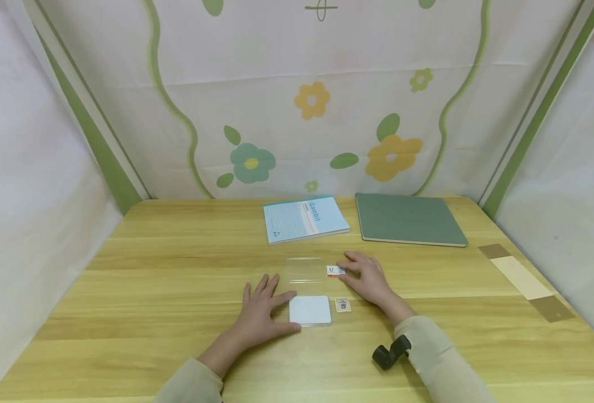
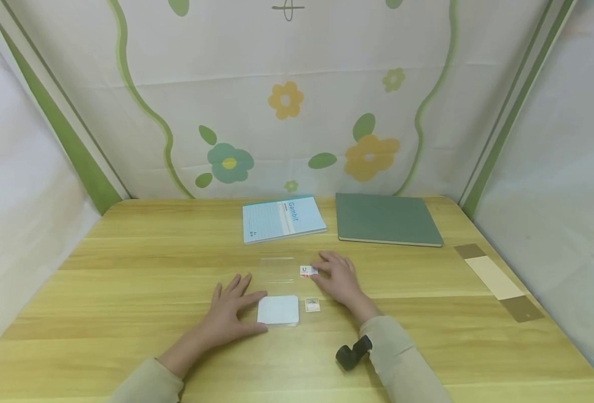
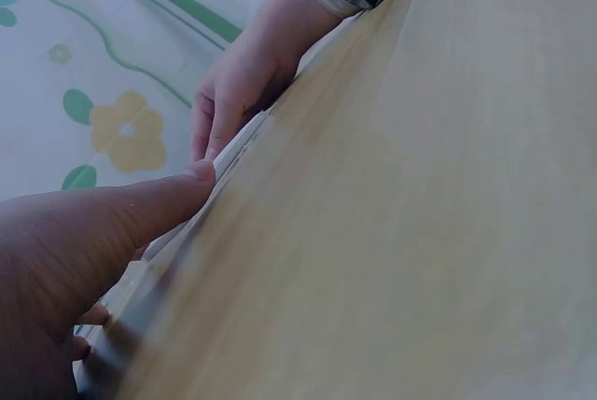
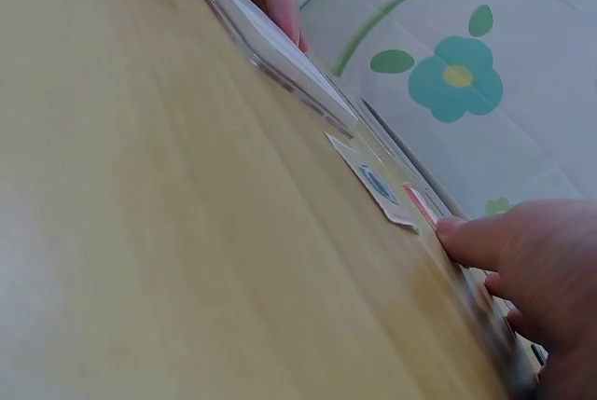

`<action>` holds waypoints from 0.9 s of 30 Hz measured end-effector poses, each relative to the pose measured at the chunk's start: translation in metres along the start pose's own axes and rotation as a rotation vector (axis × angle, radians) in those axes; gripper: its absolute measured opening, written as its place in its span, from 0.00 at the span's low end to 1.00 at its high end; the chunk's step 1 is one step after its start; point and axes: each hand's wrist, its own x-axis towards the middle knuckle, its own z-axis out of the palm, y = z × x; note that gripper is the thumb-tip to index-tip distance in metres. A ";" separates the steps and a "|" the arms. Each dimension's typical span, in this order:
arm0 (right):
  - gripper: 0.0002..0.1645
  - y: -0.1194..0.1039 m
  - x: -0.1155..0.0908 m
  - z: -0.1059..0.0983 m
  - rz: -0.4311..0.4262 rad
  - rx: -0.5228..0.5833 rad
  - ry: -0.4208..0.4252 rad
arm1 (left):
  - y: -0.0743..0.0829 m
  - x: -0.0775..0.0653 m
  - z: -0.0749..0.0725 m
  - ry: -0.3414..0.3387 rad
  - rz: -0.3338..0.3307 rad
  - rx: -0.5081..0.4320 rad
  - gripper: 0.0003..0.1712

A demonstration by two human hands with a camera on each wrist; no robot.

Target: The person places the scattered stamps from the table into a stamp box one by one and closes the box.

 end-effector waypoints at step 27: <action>0.09 -0.008 0.001 0.001 -0.009 0.009 0.059 | 0.000 0.000 0.000 -0.009 0.005 0.010 0.40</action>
